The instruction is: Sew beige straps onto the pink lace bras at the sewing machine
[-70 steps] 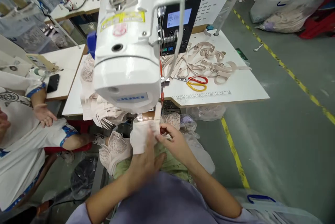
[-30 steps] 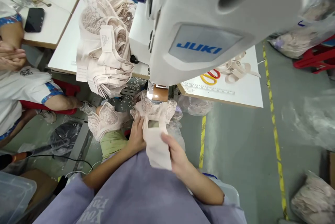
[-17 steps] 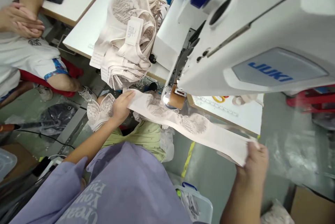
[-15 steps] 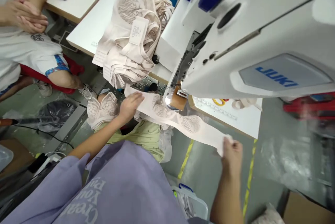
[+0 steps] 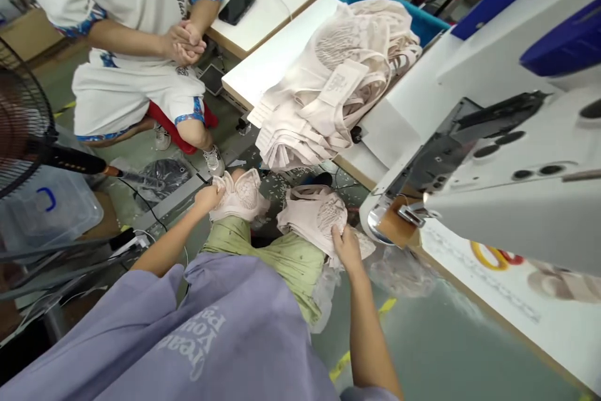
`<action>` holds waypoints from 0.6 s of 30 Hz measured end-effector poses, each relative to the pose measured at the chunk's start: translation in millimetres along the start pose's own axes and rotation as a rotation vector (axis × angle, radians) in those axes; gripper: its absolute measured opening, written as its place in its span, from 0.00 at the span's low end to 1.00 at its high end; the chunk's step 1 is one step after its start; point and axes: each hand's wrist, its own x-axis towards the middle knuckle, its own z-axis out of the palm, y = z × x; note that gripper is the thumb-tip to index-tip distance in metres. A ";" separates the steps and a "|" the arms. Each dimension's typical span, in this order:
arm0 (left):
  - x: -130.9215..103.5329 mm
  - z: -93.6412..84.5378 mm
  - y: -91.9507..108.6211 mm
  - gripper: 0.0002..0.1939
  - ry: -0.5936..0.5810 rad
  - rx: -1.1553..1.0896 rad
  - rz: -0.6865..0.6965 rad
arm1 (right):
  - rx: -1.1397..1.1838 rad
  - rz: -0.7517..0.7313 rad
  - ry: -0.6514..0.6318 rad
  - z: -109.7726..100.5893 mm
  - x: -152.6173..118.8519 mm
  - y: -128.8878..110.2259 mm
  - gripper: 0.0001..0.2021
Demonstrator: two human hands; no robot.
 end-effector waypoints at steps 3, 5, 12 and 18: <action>-27.4 -0.8 10.5 0.16 -0.051 -0.049 0.044 | -0.009 0.028 0.025 1.1 -14.8 -20.0 0.40; -62.3 2.1 34.3 0.16 -0.099 -0.116 0.148 | 0.003 0.004 0.080 -6.0 -36.3 -44.5 0.44; -144.8 4.3 147.2 0.20 -0.421 -0.468 0.757 | 0.292 -0.378 -0.647 -73.1 -104.6 -126.1 0.18; -121.7 23.3 217.5 0.22 -0.932 -0.925 0.810 | 0.743 -0.160 -0.509 -155.1 -127.0 -131.2 0.24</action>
